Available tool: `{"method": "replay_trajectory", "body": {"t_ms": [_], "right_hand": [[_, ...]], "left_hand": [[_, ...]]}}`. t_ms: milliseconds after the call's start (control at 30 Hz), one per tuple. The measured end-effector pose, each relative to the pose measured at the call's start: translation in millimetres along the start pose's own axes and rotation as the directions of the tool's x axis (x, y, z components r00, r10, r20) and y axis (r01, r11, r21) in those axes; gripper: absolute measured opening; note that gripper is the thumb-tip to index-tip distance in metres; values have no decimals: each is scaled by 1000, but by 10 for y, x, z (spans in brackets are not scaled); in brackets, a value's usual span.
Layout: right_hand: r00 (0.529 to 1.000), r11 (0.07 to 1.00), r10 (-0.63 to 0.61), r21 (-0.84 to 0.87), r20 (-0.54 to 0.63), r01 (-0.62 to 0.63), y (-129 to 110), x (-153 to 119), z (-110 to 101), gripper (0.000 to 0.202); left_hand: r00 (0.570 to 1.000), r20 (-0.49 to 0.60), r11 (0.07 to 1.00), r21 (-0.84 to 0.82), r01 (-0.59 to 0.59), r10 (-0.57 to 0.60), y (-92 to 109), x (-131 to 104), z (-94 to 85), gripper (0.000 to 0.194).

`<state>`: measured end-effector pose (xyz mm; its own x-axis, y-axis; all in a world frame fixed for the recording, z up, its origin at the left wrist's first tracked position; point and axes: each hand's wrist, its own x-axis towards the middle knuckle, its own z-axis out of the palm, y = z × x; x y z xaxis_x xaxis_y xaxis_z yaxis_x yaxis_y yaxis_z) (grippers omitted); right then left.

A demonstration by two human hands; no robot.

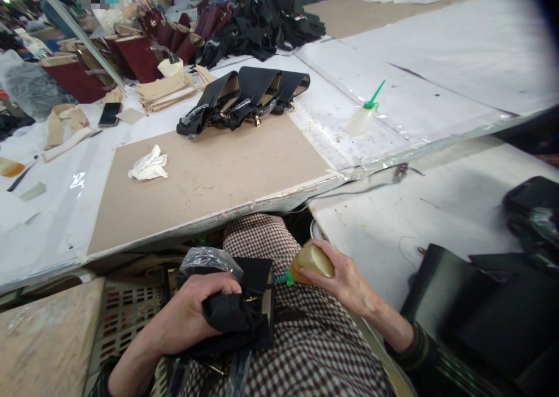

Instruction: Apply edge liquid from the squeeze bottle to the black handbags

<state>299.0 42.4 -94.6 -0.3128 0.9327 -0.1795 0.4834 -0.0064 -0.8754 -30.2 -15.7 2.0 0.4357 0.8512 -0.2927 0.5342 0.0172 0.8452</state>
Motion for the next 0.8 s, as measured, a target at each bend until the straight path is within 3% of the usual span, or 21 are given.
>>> {"method": "replay_trajectory", "body": {"t_ms": [133, 267, 500, 800], "right_hand": [[989, 989, 126, 90, -75, -119, -31, -11, -76, 57], [975, 974, 186, 156, -121, -167, -48, -76, -122, 53], [985, 983, 167, 88, -38, -163, -111, -154, -52, 56], [995, 994, 100, -36, 20, -99, -174, -97, 32, 45]], "left_hand": [[1000, -15, 1000, -15, 19, -19, -8, -61, 13, 6], [1000, -14, 1000, -11, 10, -10, -44, -165, 54, 12], [1000, 13, 998, 57, 4, -4, -89, -291, 210, 22], [997, 78, 998, 66, -15, 10, -38, -276, 305, 26]]}}
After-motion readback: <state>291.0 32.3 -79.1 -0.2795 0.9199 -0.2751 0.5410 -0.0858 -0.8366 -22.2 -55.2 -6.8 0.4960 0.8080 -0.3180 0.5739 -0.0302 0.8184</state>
